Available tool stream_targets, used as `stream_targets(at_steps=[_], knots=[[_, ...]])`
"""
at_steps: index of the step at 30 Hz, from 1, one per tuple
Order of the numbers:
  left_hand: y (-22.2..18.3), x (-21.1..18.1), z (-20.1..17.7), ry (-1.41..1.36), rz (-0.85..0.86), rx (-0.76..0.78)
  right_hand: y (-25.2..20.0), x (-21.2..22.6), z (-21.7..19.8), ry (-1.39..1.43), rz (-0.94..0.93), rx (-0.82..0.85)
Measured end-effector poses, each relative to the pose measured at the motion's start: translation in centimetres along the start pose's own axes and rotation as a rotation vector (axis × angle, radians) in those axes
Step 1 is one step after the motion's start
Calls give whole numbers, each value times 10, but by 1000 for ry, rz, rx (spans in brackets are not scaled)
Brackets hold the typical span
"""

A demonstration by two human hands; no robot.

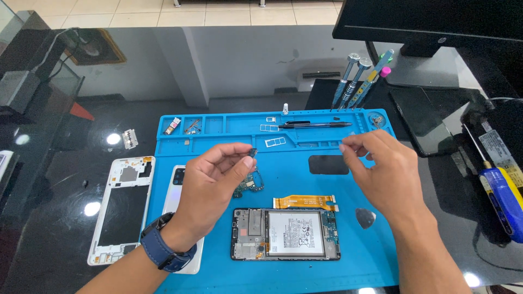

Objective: The person works on a disassembled smartphone placed on a blue anti-static mat. They handle a small black component, likely a charging port, and use tweezers to manipulate it and connect it to a ribbon cable. The workspace includes the phone's back cover, screen assembly, and various tools.

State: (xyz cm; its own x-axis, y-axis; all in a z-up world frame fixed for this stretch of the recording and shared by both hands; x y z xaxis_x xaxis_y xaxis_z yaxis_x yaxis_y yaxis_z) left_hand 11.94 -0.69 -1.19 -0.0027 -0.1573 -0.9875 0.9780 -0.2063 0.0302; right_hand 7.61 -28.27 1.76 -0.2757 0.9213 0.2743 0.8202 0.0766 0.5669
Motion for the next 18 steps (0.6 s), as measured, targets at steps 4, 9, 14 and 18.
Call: stream_targets(at_steps=[4,9,14,18], knots=[[2,4,-2,32,-41,0,4,-29,0,-82,160,43],[0,5,1,86,-43,22,10,-53,-6,-12,346,-36],[-3,8,8,217,-11,83,35,-60,17,41,285,-15],[-8,7,19,213,64,216,54,-68,27,-26,274,-59]])
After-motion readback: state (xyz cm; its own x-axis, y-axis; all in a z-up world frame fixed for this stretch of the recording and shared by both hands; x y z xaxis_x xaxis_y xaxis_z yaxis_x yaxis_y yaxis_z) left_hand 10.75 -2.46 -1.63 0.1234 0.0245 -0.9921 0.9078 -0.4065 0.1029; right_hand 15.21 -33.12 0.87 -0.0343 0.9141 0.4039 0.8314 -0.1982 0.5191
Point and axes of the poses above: each hand's wrist, its own y-axis towards the middle knuckle, its own z-axis out of the palm, x = y × z, the point moved 8 cm from there along y, towards the middle knuckle, and after that the axes turned 4 degrees about -y, right-handed, at the moved point
